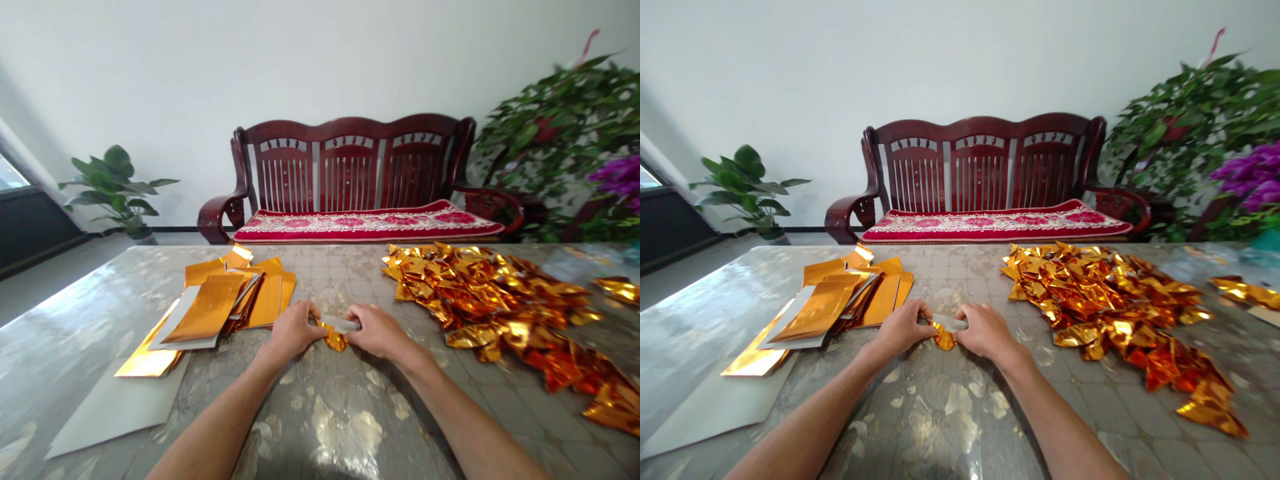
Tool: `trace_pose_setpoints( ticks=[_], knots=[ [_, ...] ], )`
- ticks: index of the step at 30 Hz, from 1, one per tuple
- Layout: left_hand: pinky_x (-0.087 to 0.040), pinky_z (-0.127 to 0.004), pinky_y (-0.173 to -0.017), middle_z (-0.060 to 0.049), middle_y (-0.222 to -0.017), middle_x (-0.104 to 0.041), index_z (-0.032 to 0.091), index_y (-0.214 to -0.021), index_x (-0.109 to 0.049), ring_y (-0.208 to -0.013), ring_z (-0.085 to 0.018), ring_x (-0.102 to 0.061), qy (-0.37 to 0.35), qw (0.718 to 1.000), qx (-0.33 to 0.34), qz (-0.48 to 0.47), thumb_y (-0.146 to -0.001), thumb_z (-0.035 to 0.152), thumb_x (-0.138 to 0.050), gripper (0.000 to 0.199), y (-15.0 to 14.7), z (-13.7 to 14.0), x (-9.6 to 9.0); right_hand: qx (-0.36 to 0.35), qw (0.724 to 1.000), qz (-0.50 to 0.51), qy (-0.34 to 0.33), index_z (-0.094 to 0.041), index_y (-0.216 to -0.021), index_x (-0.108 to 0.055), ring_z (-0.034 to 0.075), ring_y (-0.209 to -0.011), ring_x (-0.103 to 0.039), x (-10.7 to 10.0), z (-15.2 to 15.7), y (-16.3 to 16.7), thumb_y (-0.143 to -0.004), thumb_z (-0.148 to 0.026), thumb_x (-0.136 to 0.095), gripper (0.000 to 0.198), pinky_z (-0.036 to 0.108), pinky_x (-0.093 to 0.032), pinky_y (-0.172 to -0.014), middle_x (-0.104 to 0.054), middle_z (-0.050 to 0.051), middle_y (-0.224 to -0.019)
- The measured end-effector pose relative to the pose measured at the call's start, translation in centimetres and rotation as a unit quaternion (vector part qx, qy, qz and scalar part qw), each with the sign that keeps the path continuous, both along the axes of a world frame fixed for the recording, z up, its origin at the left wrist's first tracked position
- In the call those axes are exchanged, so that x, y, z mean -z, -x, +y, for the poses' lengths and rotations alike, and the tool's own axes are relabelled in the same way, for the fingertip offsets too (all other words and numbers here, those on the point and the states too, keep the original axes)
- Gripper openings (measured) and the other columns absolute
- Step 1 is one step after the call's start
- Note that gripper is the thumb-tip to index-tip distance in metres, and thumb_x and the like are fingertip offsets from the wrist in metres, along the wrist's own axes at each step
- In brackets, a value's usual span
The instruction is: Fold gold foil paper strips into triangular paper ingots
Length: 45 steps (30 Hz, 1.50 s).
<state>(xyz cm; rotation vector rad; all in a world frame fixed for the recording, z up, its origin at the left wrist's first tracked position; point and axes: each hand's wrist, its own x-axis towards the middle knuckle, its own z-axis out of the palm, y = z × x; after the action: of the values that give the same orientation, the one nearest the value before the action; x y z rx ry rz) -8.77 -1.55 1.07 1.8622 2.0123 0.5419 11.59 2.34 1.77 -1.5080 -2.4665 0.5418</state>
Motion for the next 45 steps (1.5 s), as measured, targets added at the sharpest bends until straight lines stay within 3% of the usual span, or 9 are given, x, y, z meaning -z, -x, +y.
trace_pose_setpoints(
  ticks=[4, 8, 14, 18, 23, 35, 45],
  knots=[
    [-0.041, -0.025, -0.071, -0.001, -0.095, -0.069, 0.021, -0.107, -0.063, -0.086, -0.018, -0.064, 0.013, 1.000, -0.015, -0.023, -0.072, 0.034, -0.075, 0.039, -0.2, -0.1, -0.2, -0.016, 1.000, 0.009, -0.011, -0.023, -0.086, -0.067, 0.019, -0.084, -0.056, 0.1, 0.1, 0.0, -0.073, -0.032, -0.066, 0.016, 0.026, -0.028, -0.064, -0.069, 0.001, -0.086],
    [-0.043, -0.027, -0.077, -0.005, -0.104, -0.066, 0.021, -0.116, -0.063, -0.094, -0.021, -0.063, 0.006, 1.000, -0.006, 0.016, -0.072, 0.038, -0.075, 0.049, -0.1, -0.2, -0.2, -0.024, 0.999, 0.026, -0.017, -0.023, -0.085, -0.068, 0.020, -0.087, -0.056, 0.1, 0.0, 0.0, -0.074, -0.036, -0.068, 0.017, 0.025, -0.029, -0.066, -0.069, 0.002, -0.088],
    [-0.043, -0.028, -0.078, -0.007, -0.101, -0.063, 0.020, -0.094, -0.067, -0.098, -0.023, -0.061, -0.008, 1.000, -0.003, 0.023, -0.067, 0.040, -0.077, 0.036, 0.3, -0.2, -0.1, -0.025, 0.998, 0.055, 0.001, -0.022, -0.086, -0.069, 0.017, -0.078, -0.056, 0.3, 0.0, 0.0, -0.073, -0.031, -0.068, 0.016, 0.024, -0.029, -0.063, -0.068, 0.001, -0.082],
    [-0.037, -0.024, -0.063, -0.002, -0.082, -0.064, 0.019, -0.085, -0.065, -0.077, -0.018, -0.060, 0.014, 0.999, -0.013, -0.047, -0.067, 0.037, -0.075, 0.027, 0.4, 0.3, 0.2, -0.030, 0.996, 0.078, 0.007, -0.022, -0.087, -0.070, 0.016, -0.077, -0.056, 0.7, 0.2, -0.1, -0.072, -0.031, -0.069, 0.018, 0.024, -0.029, -0.062, -0.068, 0.001, -0.082],
    [-0.026, -0.022, -0.051, 0.006, -0.060, -0.054, 0.019, -0.080, -0.064, -0.057, -0.011, -0.049, 0.023, 0.992, -0.016, -0.124, -0.066, 0.031, -0.073, 0.021, 0.7, 0.8, 1.0, -0.047, 0.995, 0.082, 0.014, -0.022, -0.085, -0.071, 0.015, -0.074, -0.056, 1.0, 0.5, -0.1, -0.074, -0.030, -0.068, 0.013, 0.024, -0.028, -0.061, -0.069, 0.000, -0.079],
    [-0.026, -0.021, -0.052, 0.006, -0.060, -0.056, 0.020, -0.086, -0.073, -0.057, -0.011, -0.049, 0.043, 0.994, 0.018, -0.100, -0.067, 0.034, -0.071, 0.024, 0.3, 0.1, 0.5, -0.057, 0.997, 0.051, -0.028, -0.021, -0.076, -0.068, 0.016, -0.079, -0.055, 1.0, 0.3, -0.2, -0.079, -0.021, -0.063, 0.007, 0.025, -0.030, -0.066, -0.066, -0.001, -0.076],
    [-0.031, -0.023, -0.061, 0.003, -0.069, -0.064, 0.025, -0.085, -0.075, -0.067, -0.015, -0.056, -0.009, 0.998, 0.003, -0.056, -0.075, 0.028, -0.069, 0.013, -1.0, -1.1, 0.0, -0.079, 0.987, 0.098, -0.096, -0.022, -0.085, -0.072, 0.018, -0.091, -0.053, 1.9, -0.5, -0.6, -0.081, -0.012, -0.063, 0.015, 0.027, -0.038, -0.079, -0.068, 0.001, -0.087]
  ],
)
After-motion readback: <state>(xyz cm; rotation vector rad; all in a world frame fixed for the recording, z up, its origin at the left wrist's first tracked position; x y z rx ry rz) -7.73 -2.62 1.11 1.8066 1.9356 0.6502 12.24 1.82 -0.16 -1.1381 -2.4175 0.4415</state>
